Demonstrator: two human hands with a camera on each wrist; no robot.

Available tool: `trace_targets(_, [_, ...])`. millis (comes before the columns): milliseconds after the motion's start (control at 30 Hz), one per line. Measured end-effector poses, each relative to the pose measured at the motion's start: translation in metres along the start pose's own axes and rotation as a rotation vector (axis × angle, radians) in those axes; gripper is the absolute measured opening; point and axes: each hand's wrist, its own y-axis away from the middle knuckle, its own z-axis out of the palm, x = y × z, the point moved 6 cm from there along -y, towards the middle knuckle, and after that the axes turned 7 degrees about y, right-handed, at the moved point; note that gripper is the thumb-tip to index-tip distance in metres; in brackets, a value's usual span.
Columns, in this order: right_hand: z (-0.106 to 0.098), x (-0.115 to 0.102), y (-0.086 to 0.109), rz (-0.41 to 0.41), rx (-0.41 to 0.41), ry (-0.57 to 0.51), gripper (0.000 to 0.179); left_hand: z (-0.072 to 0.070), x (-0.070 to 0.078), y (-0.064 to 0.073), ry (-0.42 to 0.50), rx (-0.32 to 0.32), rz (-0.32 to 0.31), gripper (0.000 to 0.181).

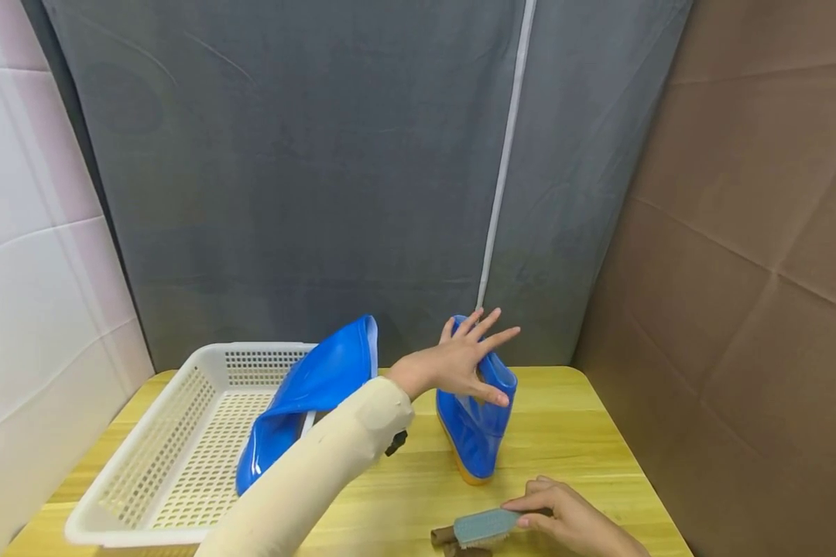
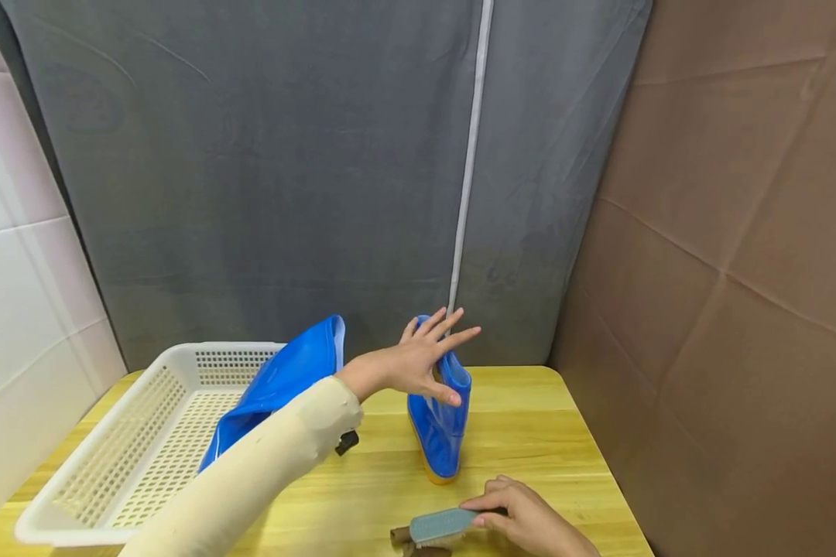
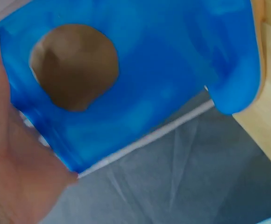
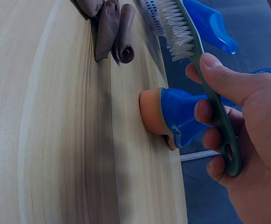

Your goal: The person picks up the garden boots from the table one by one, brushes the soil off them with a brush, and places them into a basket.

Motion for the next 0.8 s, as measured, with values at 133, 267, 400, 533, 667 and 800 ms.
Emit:
trace_targets(133, [0.000, 0.001, 0.001, 0.011, -0.006, 0.002, 0.032, -0.003, -0.003, -0.003, -0.042, 0.021, 0.035, 0.099])
trace_targets(267, [0.000, 0.002, 0.001, 0.021, -0.012, 0.005, 0.033, -0.003, -0.005, -0.007, -0.070, 0.023, 0.026, 0.093])
trace_targets(400, [0.000, 0.003, 0.002, 0.034, -0.025, -0.002, 0.033, 0.001, -0.002, -0.009, -0.096, 0.024, 0.024, 0.089])
trace_targets(533, [0.000, 0.003, 0.003, 0.040, -0.032, -0.008, 0.033, 0.002, 0.004, -0.010, -0.107, 0.045, 0.045, 0.086])
trace_targets(667, [0.000, 0.003, 0.003, 0.031, -0.029, -0.008, 0.033, 0.004, 0.008, -0.009, -0.121, 0.051, 0.035, 0.085])
trace_targets(800, [0.000, 0.003, 0.004, 0.035, -0.032, -0.018, 0.034, 0.005, 0.007, -0.009, -0.155, 0.056, -0.012, 0.084])
